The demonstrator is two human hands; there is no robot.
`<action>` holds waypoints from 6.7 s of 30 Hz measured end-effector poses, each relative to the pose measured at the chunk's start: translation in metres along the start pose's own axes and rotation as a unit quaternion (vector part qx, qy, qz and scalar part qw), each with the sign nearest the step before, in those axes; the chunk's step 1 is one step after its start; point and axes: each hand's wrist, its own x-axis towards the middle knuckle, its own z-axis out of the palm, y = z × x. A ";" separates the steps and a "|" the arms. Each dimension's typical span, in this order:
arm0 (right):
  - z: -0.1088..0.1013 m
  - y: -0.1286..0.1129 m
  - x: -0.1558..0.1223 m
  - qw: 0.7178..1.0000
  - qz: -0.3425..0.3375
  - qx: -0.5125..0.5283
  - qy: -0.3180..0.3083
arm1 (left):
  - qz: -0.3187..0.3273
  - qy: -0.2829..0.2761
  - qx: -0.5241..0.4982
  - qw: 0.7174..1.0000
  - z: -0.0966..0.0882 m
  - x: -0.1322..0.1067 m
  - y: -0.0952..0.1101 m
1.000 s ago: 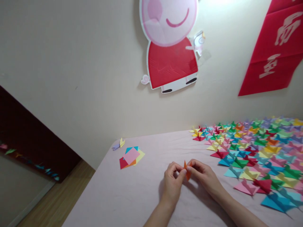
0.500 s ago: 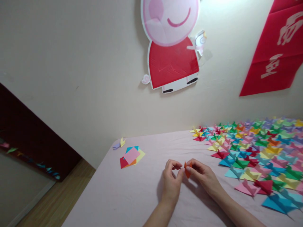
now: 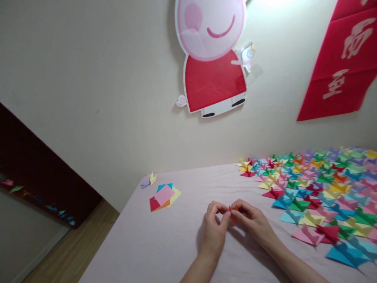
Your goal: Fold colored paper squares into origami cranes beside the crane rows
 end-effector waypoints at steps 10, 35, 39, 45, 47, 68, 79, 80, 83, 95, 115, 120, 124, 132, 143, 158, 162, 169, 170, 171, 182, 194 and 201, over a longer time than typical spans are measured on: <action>-0.002 0.005 -0.001 0.994 -0.079 -0.073 -0.003 | 0.027 0.017 0.000 0.999 -0.002 0.000 -0.001; -0.004 0.010 -0.002 0.964 -0.208 -0.166 -0.017 | 0.011 0.036 0.023 0.999 0.000 0.000 -0.006; -0.004 0.008 -0.003 0.960 -0.216 -0.177 -0.010 | -0.009 0.027 -0.011 1.000 0.001 0.001 -0.008; -0.005 0.008 -0.003 0.951 -0.238 -0.196 -0.006 | -0.079 0.001 -0.097 0.992 0.001 0.004 -0.002; -0.006 0.009 -0.002 0.947 -0.249 -0.203 -0.005 | -0.124 -0.015 -0.136 0.983 0.000 0.006 0.001; -0.005 0.012 -0.002 0.976 -0.173 -0.135 -0.012 | -0.252 -0.123 -0.246 0.928 -0.010 0.013 0.004; -0.005 0.006 -0.001 0.997 -0.047 -0.053 0.001 | -0.071 -0.069 -0.009 0.995 -0.005 0.002 0.008; -0.005 0.006 -0.001 0.998 -0.039 -0.044 -0.001 | -0.069 -0.068 -0.003 0.995 -0.004 0.002 0.008; -0.004 0.006 -0.001 0.999 -0.024 -0.032 -0.011 | -0.054 -0.061 0.012 0.997 -0.003 0.002 0.007; -0.004 0.005 0.000 1.000 -0.017 -0.016 -0.002 | -0.055 -0.052 0.018 0.997 0.001 -0.001 0.009; -0.003 0.007 0.001 0.998 0.036 0.050 -0.013 | -0.087 -0.051 -0.048 0.994 0.005 0.000 0.005; -0.002 0.009 0.001 0.999 0.022 0.034 -0.014 | -0.083 -0.031 -0.039 0.995 0.005 0.000 -0.001; -0.001 0.008 0.001 0.999 0.017 0.026 -0.016 | -0.089 -0.029 -0.042 0.995 0.004 0.001 0.003; 0.000 0.004 0.001 1.000 -0.008 -0.009 -0.001 | -0.091 -0.024 -0.029 0.995 0.006 0.001 0.002; -0.001 0.006 0.001 1.000 -0.004 -0.019 0.002 | -0.088 -0.026 -0.019 0.996 0.004 0.000 0.005; 0.001 0.002 0.000 0.998 0.029 0.051 0.001 | -0.075 -0.068 0.039 0.994 0.006 -0.002 0.009; 0.002 0.002 0.001 0.997 0.028 0.068 -0.008 | -0.096 -0.053 -0.031 0.993 0.004 0.002 0.008; 0.000 0.005 0.001 0.998 0.059 0.026 0.010 | -0.099 -0.030 -0.093 0.990 0.002 0.006 -0.002; 0.000 0.004 0.001 0.998 0.065 0.025 0.012 | -0.096 -0.030 -0.096 0.990 0.002 0.006 -0.003; 0.000 0.003 0.000 0.997 0.069 0.026 0.010 | -0.093 -0.029 -0.099 0.990 0.003 0.006 -0.003; -0.001 0.012 -0.001 0.998 -0.055 0.007 0.026 | -0.126 -0.025 -0.188 0.974 -0.004 0.014 -0.006; -0.002 0.007 -0.003 0.987 -0.140 -0.075 -0.030 | -0.119 -0.036 -0.170 0.978 -0.007 0.016 -0.004; 0.000 0.007 -0.002 0.993 -0.106 -0.055 -0.019 | -0.111 -0.039 -0.165 0.979 -0.007 0.015 -0.005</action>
